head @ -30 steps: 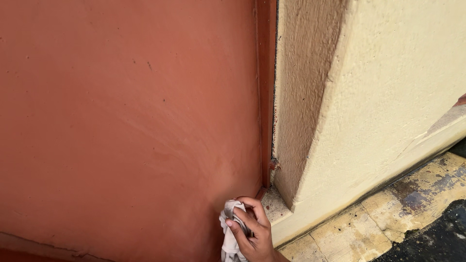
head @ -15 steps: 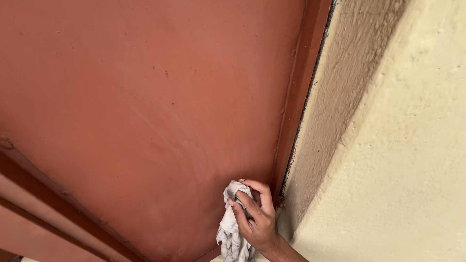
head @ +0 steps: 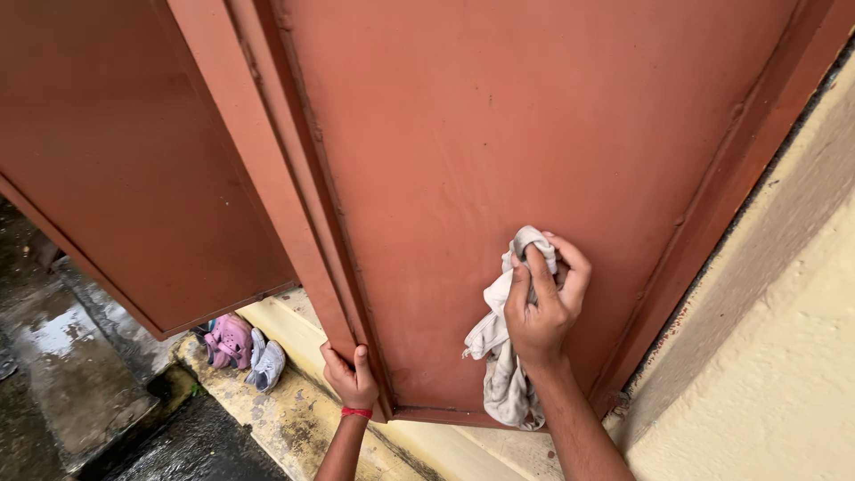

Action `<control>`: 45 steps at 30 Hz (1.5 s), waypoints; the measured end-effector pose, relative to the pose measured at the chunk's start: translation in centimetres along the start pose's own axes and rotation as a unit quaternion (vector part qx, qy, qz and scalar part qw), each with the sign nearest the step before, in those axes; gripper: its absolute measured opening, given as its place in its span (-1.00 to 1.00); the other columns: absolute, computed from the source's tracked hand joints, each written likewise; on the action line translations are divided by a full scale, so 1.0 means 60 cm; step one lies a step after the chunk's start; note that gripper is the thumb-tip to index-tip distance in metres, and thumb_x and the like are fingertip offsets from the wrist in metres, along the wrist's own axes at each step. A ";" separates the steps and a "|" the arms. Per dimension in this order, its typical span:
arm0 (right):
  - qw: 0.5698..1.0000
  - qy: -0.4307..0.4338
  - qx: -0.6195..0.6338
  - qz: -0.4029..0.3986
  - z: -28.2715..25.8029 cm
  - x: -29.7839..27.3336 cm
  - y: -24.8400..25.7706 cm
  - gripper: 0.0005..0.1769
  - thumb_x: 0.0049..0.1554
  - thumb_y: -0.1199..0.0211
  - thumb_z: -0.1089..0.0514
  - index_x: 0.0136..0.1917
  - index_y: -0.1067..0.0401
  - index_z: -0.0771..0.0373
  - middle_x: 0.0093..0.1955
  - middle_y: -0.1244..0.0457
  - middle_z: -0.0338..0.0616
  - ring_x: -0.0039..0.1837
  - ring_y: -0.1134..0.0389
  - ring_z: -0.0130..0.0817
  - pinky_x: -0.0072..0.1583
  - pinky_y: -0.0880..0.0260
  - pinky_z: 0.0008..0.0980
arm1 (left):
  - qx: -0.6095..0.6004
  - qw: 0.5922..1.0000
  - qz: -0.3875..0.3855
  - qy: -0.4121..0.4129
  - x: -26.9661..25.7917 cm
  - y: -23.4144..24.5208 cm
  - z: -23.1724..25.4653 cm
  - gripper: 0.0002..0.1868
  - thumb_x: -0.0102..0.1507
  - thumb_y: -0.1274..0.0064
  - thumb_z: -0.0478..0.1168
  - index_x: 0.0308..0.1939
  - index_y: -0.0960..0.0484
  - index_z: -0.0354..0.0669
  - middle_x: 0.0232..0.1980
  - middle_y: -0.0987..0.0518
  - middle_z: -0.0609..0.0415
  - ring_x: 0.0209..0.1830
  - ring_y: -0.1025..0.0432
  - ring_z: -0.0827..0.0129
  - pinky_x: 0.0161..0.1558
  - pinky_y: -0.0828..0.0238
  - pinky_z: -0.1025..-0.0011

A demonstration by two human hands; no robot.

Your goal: The person wipes the vertical bars of a metal security gate and then the adjacent reddish-brown door using a white cloth. They clean the gate bars from top to bottom, then move to the door frame and door surface, wiping in vertical and horizontal strokes.

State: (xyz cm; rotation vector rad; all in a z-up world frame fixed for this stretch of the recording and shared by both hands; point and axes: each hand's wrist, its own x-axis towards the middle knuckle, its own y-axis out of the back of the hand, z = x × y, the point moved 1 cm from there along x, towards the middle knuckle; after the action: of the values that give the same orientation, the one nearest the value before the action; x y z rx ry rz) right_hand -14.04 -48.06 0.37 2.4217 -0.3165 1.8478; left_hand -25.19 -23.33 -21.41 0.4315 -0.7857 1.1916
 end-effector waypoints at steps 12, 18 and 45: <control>0.986 0.109 -0.095 -0.080 -0.010 -0.089 -0.036 -0.59 -0.05 -0.31 0.50 0.05 -0.62 0.20 0.24 -0.27 -0.11 0.21 -0.26 -0.08 0.22 -0.34 -0.20 | 0.024 0.998 -0.009 0.051 0.003 0.004 0.008 -0.51 0.34 -0.01 0.05 0.02 -0.38 -0.36 -0.43 -0.49 -0.04 -0.48 -0.35 0.31 -0.37 -0.31 0.37; 0.988 0.103 -0.115 -0.004 -0.031 0.048 -0.062 -0.65 0.07 -0.33 0.49 0.10 -0.61 0.24 0.27 -0.25 -0.12 0.26 -0.22 -0.10 0.25 -0.30 -0.17 | 0.021 0.999 0.001 0.035 0.002 0.004 0.015 -0.52 0.35 -0.01 0.04 0.03 -0.38 -0.36 -0.38 -0.53 -0.06 -0.44 -0.41 0.29 -0.33 -0.35 0.36; 0.968 0.181 -0.175 0.010 -0.086 0.132 -0.112 -0.76 0.15 -0.42 0.33 0.05 -0.70 0.05 0.35 -0.22 -0.34 0.31 -0.10 -0.21 0.32 -0.28 -0.33 | 0.011 0.999 -0.011 0.034 -0.012 0.032 0.039 -0.56 0.36 -0.03 0.02 -0.03 -0.38 -0.34 -0.38 -0.55 -0.08 -0.43 -0.45 0.28 -0.33 -0.38 0.35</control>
State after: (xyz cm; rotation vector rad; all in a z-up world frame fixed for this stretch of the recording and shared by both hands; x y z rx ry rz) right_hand -15.50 -41.42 9.78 1.8199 -0.5793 1.9939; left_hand -27.87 -24.75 -20.60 0.4148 -0.7085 1.1900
